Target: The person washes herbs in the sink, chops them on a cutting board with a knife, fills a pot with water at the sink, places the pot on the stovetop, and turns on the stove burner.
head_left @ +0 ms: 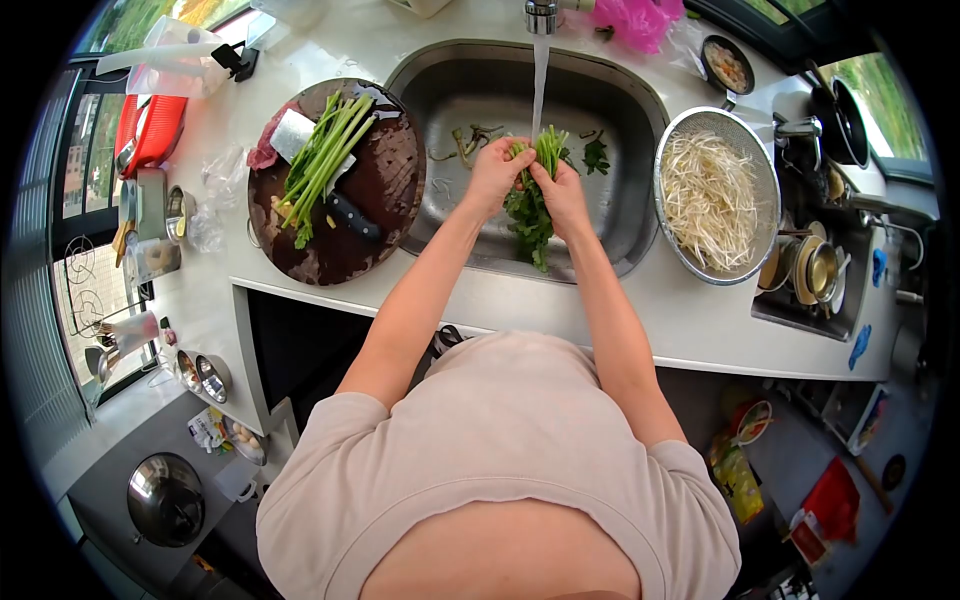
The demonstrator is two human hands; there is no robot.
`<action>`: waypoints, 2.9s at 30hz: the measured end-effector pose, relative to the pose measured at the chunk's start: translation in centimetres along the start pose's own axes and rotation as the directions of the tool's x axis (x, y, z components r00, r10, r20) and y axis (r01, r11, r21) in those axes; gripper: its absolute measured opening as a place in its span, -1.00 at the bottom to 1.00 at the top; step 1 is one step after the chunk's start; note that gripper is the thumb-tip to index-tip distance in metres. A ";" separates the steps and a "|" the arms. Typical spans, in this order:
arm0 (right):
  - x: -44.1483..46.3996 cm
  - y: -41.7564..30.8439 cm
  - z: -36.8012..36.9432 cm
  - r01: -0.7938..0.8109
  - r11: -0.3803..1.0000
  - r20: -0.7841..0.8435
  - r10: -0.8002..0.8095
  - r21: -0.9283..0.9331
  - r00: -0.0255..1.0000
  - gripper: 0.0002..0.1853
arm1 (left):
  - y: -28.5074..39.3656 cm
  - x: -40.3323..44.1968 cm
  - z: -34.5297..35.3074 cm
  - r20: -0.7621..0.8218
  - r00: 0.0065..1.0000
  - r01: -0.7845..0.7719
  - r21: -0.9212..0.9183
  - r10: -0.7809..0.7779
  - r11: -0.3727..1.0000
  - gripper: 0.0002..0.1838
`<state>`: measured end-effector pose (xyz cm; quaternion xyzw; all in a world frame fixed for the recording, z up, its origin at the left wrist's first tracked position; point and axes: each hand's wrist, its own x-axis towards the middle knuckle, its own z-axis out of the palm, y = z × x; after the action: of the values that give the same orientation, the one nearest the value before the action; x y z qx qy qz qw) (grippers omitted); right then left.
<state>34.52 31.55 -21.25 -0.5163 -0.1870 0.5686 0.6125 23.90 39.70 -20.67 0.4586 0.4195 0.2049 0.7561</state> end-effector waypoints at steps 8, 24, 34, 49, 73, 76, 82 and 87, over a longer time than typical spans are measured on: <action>0.4 0.1 -0.5 -0.054 0.998 0.028 0.055 -0.042 0.998 -0.79 | -0.3 0.1 0.8 0.039 0.995 -0.089 -0.083 0.092 0.993 -0.66; 0.6 -4.9 0.5 -0.352 0.927 0.118 0.338 0.132 0.934 -0.67 | 2.3 2.0 1.4 0.084 0.977 -0.180 -0.153 0.194 0.972 -0.57; 1.0 -4.2 -0.3 -0.340 0.940 0.255 0.320 0.035 0.912 -0.71 | 2.9 2.4 0.0 0.138 0.988 0.084 -0.071 -0.074 0.994 -0.61; 3.0 -4.5 -1.5 0.138 0.926 0.206 -0.067 -0.351 0.976 -0.62 | 5.5 2.1 0.7 0.152 0.988 0.072 -0.330 -0.022 0.941 -0.70; 4.2 -4.7 1.0 0.059 0.930 0.356 0.079 -0.363 0.931 -0.62 | 7.2 3.3 -0.6 0.060 0.967 -0.253 0.085 0.249 0.964 -0.51; 4.1 -4.5 0.1 -0.051 0.981 0.326 0.111 -0.188 0.939 -0.69 | 6.0 3.1 -2.0 0.202 0.949 -0.243 -0.021 0.242 0.970 -0.25; 4.2 -5.0 0.3 -0.238 0.968 0.438 0.249 -0.082 0.864 -0.67 | 6.8 2.5 -1.4 0.296 0.952 0.051 0.111 -0.082 0.992 -0.52; 4.2 -3.1 -1.7 -0.192 0.945 0.361 0.281 -0.263 0.889 -0.63 | 6.8 3.4 -0.6 0.094 0.995 -0.004 -0.404 0.046 0.915 -0.73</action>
<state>38.69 35.17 -20.79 -0.4748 -0.3034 0.7072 0.4269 25.85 45.77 -16.45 0.3080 0.3235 0.2731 0.8520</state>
